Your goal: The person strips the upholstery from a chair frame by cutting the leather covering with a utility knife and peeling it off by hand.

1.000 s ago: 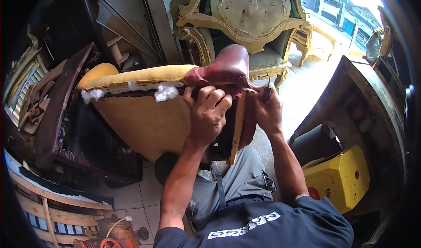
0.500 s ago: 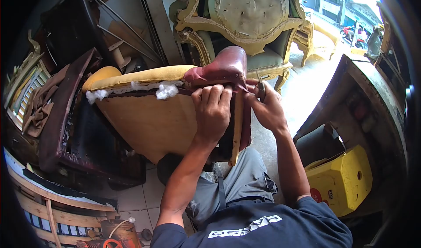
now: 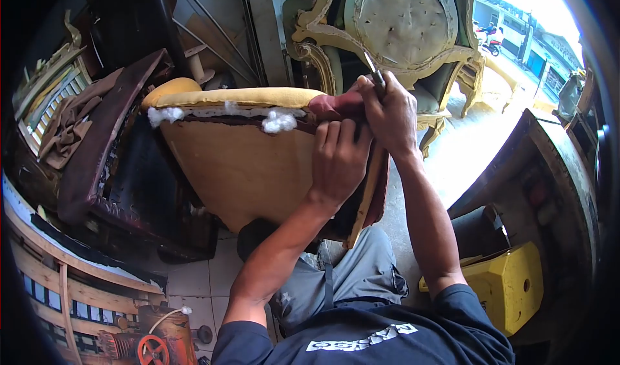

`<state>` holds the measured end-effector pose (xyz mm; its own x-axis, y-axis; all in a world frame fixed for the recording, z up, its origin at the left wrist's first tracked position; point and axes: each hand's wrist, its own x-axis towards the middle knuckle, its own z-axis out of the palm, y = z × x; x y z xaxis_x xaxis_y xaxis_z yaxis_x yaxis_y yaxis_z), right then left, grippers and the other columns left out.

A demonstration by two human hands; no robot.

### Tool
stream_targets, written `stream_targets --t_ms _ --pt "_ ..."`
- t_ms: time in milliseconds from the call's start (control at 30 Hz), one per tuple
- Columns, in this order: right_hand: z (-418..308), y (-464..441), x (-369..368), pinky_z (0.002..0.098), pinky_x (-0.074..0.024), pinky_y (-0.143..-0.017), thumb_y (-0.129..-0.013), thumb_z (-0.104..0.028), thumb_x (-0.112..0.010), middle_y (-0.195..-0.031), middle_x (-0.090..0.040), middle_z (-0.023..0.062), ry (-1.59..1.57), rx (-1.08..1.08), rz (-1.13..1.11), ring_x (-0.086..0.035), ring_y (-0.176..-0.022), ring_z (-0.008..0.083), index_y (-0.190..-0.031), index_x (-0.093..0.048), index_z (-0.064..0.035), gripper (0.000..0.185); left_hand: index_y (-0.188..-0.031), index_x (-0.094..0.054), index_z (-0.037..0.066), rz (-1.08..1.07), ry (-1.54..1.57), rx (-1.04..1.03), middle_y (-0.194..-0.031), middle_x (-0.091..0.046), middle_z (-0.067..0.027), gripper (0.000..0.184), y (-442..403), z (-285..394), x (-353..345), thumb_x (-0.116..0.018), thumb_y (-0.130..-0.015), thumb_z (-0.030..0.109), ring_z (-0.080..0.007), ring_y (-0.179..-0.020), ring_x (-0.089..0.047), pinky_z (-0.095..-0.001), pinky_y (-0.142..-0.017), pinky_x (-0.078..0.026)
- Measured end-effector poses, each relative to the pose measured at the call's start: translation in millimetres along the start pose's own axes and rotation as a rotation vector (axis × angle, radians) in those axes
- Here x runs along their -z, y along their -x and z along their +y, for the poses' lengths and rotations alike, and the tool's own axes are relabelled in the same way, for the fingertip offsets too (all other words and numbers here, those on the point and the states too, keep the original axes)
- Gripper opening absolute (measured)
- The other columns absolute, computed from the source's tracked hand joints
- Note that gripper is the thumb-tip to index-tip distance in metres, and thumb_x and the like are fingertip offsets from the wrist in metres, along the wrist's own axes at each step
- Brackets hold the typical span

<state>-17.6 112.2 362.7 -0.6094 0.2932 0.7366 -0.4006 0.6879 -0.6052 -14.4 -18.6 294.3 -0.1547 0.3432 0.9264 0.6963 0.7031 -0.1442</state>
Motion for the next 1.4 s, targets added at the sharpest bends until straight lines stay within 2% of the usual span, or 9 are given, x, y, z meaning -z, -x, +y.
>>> stream_targets --t_ms 167,467,633,767,1000,1133,1267,1367,1400 --pt "5 -8 -2 0.0512 -0.0513 -0.072 -0.100 -0.032 -0.069 -0.079 -0.068 0.0217 0.035 0.005 0.063 -0.069 -0.077 0.0446 -0.089 -0.060 -0.0024 0.033 -0.101 -0.064 0.013 -0.244 -0.082 -0.092 -0.091 -0.055 -0.0078 0.013 -10 -7 12 -0.065 -0.089 0.014 -0.0246 -0.087 -0.054 -0.0392 -0.082 -0.047" --pt "7 -7 -5 0.0550 -0.0526 -0.074 -0.100 -0.033 -0.067 -0.084 -0.071 0.0213 0.141 -0.012 0.119 -0.071 -0.083 0.0461 -0.093 -0.062 -0.0048 0.030 -0.096 -0.062 0.012 -0.251 -0.152 -0.136 -0.088 -0.057 -0.0065 0.010 -13 -12 5 -0.066 -0.087 0.013 -0.0226 -0.087 -0.057 -0.0366 -0.078 -0.046" --pt "10 -14 -10 0.0557 -0.0535 -0.076 -0.100 -0.034 -0.066 -0.088 -0.072 0.0203 0.186 0.014 0.133 -0.071 -0.085 0.0456 -0.094 -0.061 -0.0050 0.030 -0.078 -0.061 0.013 -0.171 -0.031 -0.301 -0.060 -0.057 -0.0037 0.010 -3 -42 -2 -0.070 -0.082 0.014 -0.0210 -0.053 -0.057 -0.0380 -0.064 -0.045" --pt "15 -15 -17 0.0565 -0.0535 -0.077 -0.100 -0.036 -0.065 -0.093 -0.072 0.0184 0.303 0.023 0.158 -0.072 -0.087 0.0447 -0.095 -0.059 -0.0058 0.031 -0.077 -0.062 0.014 -0.197 0.023 -0.357 -0.062 -0.057 -0.0034 0.009 2 -53 4 -0.070 -0.081 0.013 -0.0208 -0.060 -0.060 -0.0372 -0.065 -0.046" --pt "24 -28 -15 0.0568 -0.0531 -0.077 -0.101 -0.036 -0.063 -0.096 -0.072 0.0168 0.323 -0.023 0.069 -0.072 -0.088 0.0440 -0.098 -0.058 -0.0082 0.029 -0.086 -0.069 0.011 -0.377 0.158 -0.183 -0.067 -0.063 -0.0046 0.033 16 -26 28 -0.090 -0.066 0.027 -0.0271 -0.073 -0.063 -0.0407 -0.092 -0.047" --pt "28 -24 -22 0.0572 -0.0533 -0.073 -0.099 -0.033 -0.066 -0.095 -0.071 0.0153 0.320 0.078 0.217 -0.071 -0.085 0.0446 -0.100 -0.056 -0.0088 0.026 -0.079 -0.072 0.009 -0.525 -0.127 -0.164 -0.069 -0.072 -0.0090 0.028 23 -15 19 -0.086 -0.075 0.034 -0.0255 -0.071 -0.066 -0.0419 -0.094 -0.046" --pt "31 -18 -24 0.0575 -0.0543 -0.071 -0.098 -0.029 -0.067 -0.093 -0.069 0.0147 0.300 0.169 0.330 -0.071 -0.082 0.0454 -0.101 -0.054 -0.0092 0.024 -0.065 -0.069 0.011 -0.552 0.249 -0.348 -0.057 -0.061 -0.0049 0.020 21 -50 72 -0.075 -0.082 0.019 -0.0266 -0.066 -0.060 -0.0405 -0.103 -0.045" --pt "59 -37 -35 0.0575 -0.0551 -0.073 -0.099 -0.032 -0.067 -0.098 -0.072 0.0162 0.310 0.119 0.294 -0.072 -0.085 0.0460 -0.103 -0.055 -0.0090 0.026 -0.052 -0.051 0.014 -0.743 0.594 -0.258 -0.051 -0.045 -0.0009 0.035 38 -52 166 -0.077 -0.075 0.017 -0.0221 -0.054 -0.048 -0.0373 -0.057 -0.040" --pt "69 -46 -41 0.0578 -0.0550 -0.074 -0.099 -0.033 -0.067 -0.100 -0.073 0.0166 0.297 0.067 0.264 -0.072 -0.087 0.0462 -0.104 -0.055 -0.0089 0.027 -0.053 -0.053 0.013 -0.797 0.441 -0.200 -0.052 -0.048 -0.0017 0.035 65 -37 188 -0.079 -0.077 0.019 -0.0226 -0.052 -0.047 -0.0368 -0.058 -0.041"
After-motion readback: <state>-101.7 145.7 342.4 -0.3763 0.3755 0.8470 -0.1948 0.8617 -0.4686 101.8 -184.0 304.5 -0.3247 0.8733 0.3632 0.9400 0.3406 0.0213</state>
